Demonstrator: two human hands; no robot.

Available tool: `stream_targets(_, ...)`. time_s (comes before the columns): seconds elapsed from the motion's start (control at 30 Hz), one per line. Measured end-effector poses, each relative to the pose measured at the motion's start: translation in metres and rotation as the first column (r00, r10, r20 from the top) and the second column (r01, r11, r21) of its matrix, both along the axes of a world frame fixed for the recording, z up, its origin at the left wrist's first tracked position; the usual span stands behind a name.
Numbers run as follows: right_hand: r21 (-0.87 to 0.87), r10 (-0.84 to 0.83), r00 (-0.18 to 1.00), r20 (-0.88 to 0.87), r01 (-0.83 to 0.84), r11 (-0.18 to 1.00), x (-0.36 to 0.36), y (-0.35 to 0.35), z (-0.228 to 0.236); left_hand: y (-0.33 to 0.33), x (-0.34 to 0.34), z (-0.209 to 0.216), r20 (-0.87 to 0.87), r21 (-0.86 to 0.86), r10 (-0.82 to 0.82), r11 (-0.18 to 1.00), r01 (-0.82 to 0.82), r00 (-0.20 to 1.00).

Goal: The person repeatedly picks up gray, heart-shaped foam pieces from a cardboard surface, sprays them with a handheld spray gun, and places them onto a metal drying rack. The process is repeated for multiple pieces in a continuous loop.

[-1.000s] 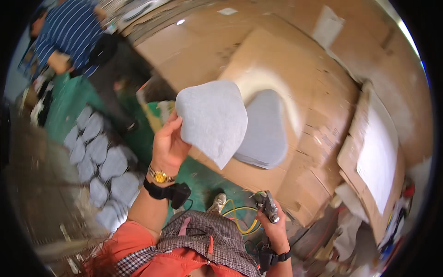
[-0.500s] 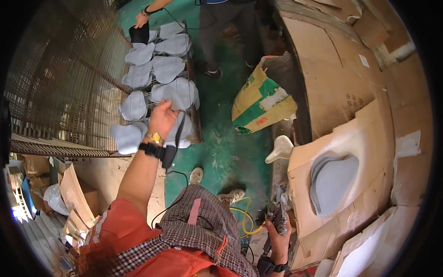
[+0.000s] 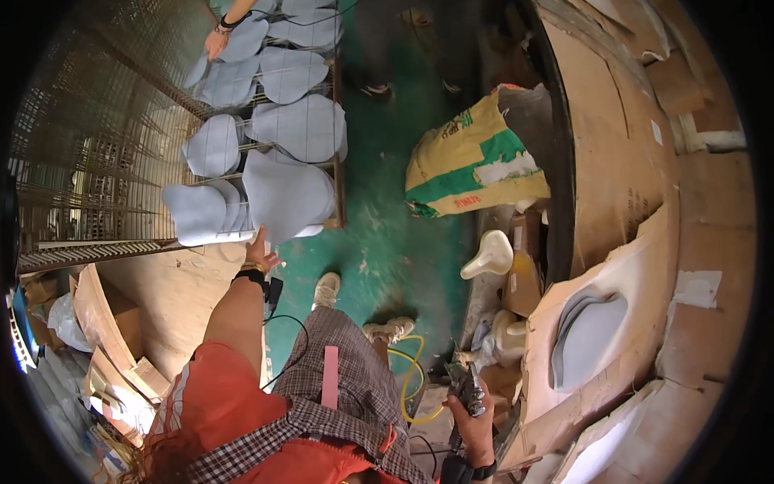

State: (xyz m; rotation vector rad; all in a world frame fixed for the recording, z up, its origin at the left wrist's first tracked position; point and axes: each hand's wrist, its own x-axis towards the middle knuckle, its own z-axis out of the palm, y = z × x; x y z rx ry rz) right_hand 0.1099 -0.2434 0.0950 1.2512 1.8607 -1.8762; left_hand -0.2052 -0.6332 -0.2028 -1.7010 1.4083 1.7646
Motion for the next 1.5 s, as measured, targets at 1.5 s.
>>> stream_targets(1.5, 0.339, -0.682, 0.495, -0.538, 0.868, 0.363, 0.219, 0.012, 0.231, 0.386, 0.064, 0.219, -0.596, -0.157, -0.761, 0.422, 0.893, 0.255)
